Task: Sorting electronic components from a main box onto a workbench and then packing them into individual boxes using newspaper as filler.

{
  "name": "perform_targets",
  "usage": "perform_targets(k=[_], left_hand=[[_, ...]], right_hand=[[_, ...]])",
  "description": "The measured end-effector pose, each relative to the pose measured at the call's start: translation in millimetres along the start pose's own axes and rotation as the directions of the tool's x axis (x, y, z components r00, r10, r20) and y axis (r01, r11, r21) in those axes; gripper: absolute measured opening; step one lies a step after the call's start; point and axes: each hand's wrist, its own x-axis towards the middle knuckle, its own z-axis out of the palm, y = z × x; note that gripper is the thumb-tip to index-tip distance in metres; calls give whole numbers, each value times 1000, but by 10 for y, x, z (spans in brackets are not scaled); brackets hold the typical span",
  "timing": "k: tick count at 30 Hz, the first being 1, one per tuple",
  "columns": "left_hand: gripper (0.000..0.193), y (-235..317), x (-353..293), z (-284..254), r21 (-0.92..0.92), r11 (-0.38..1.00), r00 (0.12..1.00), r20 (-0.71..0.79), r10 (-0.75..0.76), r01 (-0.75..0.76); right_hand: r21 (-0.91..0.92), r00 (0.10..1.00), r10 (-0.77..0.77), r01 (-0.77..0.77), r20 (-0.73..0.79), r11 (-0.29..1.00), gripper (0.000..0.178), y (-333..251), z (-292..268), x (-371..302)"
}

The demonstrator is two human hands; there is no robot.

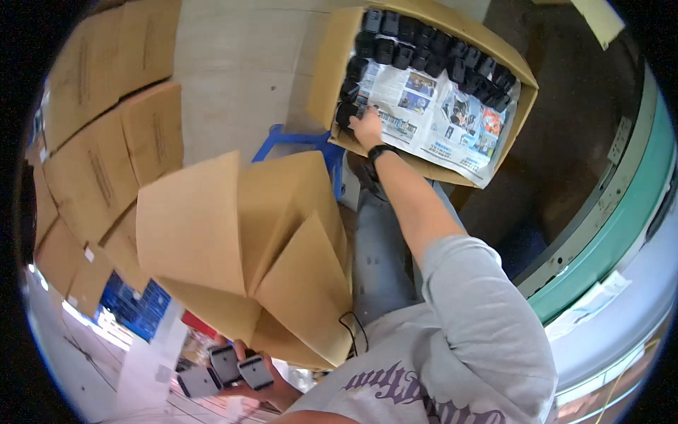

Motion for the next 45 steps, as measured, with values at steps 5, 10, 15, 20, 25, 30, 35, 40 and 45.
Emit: perform_targets(k=[5, 10, 15, 20, 25, 30, 35, 40, 45], left_hand=[[58, 342, 5, -249, -65, 962, 892, 395, -220, 266], [50, 406, -214, 365, 586, 753, 886, 463, -9, -299], [53, 595, -51, 791, 510, 275, 484, 860, -163, -815], [52, 574, -182, 871, 275, 151, 245, 950, -192, -949], [64, 574, -247, 815, 487, 426, 430, 873, -229, -762], [80, 450, -200, 887, 384, 884, 670, 734, -116, -267], [73, 82, -155, 1033, 483, 859, 590, 748, -302, -173], [53, -523, -45, 814, 322, 771, 520, 592, -616, 549], [49, -1146, 20, 748, 132, 626, 531, 413, -740, 769]], right_hand=[[599, 901, 77, -345, 426, 723, 48, -613, -1324, -1176], [748, 774, -272, -356, 572, 560, 50, -1715, -3777, -2541], [559, 327, -511, -68, 795, 826, 59, -2549, -4262, -3115], [234, 189, -255, 125, 948, 964, 45, -2688, -4354, -3222], [428, 270, -382, -138, 884, 893, 49, -2427, -4394, -3187], [665, 452, -494, -403, 742, 629, 47, -2392, -4500, -3185], [660, 557, -376, -497, 741, 564, 37, -2302, -4210, -3065], [655, 701, -100, -594, 706, 467, 25, -1491, -3475, -2124], [736, 827, 139, -550, 544, 394, 36, -756, -2541, -981]])
